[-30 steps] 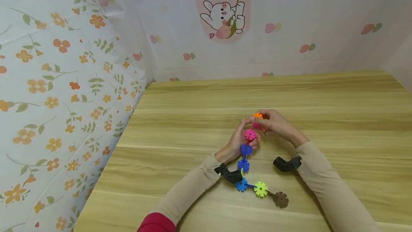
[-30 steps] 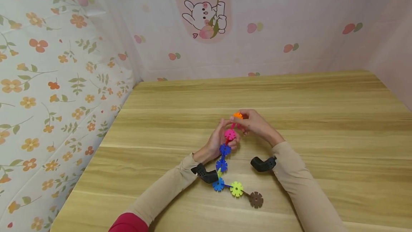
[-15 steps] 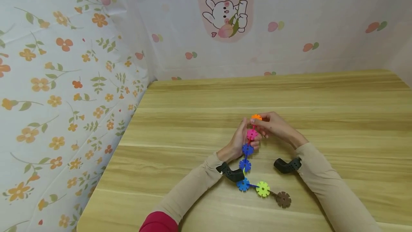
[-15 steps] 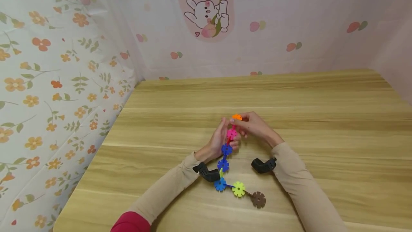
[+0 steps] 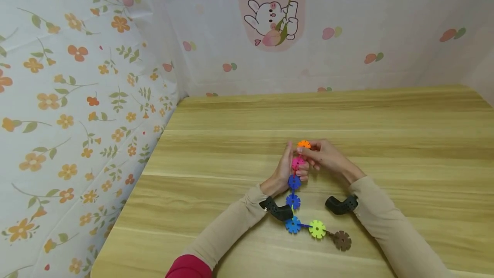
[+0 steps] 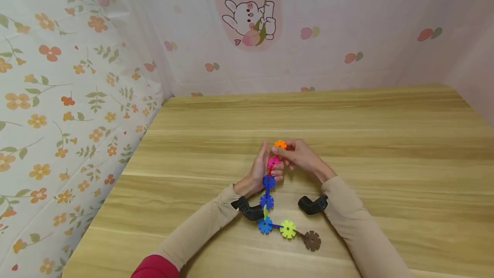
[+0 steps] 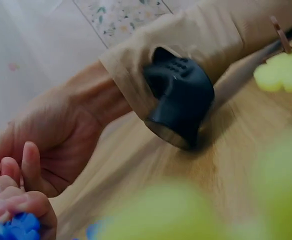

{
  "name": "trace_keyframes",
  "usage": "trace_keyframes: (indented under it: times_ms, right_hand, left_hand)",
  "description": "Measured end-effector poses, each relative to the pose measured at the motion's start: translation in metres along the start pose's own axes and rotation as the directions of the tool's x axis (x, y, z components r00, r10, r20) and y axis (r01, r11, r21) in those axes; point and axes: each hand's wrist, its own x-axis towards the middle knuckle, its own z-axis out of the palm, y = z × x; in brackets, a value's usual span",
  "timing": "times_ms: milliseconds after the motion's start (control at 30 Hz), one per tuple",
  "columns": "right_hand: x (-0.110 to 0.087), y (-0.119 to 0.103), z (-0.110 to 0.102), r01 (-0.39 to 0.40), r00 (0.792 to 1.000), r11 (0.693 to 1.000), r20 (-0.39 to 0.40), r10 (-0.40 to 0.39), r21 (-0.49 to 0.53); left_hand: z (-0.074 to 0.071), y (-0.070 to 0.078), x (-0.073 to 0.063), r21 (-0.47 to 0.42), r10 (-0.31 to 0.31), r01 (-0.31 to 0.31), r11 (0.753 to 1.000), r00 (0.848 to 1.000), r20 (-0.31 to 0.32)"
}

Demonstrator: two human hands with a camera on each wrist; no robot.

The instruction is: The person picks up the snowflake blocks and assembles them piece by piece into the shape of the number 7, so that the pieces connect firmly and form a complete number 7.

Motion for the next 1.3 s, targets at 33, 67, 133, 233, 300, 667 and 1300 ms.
trace_keyframes:
  times_ms: [33, 67, 133, 233, 300, 667, 1300]
  right_hand:
    - [0.000, -0.001, 0.001, 0.010, 1.000, 1.000, -0.005, -0.010, 0.004]
    - [0.000, -0.001, 0.002, 0.015, 1.000, 1.000, -0.010, -0.015, 0.012]
    - [-0.001, -0.002, 0.003, 0.017, 0.999, 1.000, -0.030, -0.016, 0.022]
    - [-0.002, -0.002, 0.003, 0.003, 0.998, 1.000, -0.065, -0.003, 0.001]
    - [-0.002, -0.002, 0.001, -0.009, 0.997, 1.000, -0.082, 0.008, -0.008]
    - [-0.007, 0.000, -0.027, 0.000, 0.946, 0.972, -0.315, -0.076, -0.235]
    - [-0.004, 0.016, -0.031, 0.054, 0.973, 0.834, -0.160, -0.168, -0.549]
  left_hand:
    - [0.000, 0.000, 0.000, 0.001, 0.003, -0.003, 1.000, 1.000, -0.006]
    - [0.000, 0.000, 0.000, 0.005, 0.006, -0.006, 1.000, 1.000, -0.008]
    - [0.000, 0.000, 0.000, 0.001, 0.012, -0.012, 1.000, 1.000, -0.008]
    - [0.000, -0.001, 0.001, 0.005, 0.032, -0.032, 0.999, 0.999, 0.004]
    - [-0.001, -0.001, 0.002, 0.031, 0.045, -0.045, 0.999, 0.999, 0.005]
    - [-0.001, -0.004, 0.006, 0.154, 0.135, -0.121, 0.981, 0.987, -0.084]
    - [0.001, -0.002, 0.004, 0.158, 0.080, -0.071, 0.985, 0.996, -0.045]
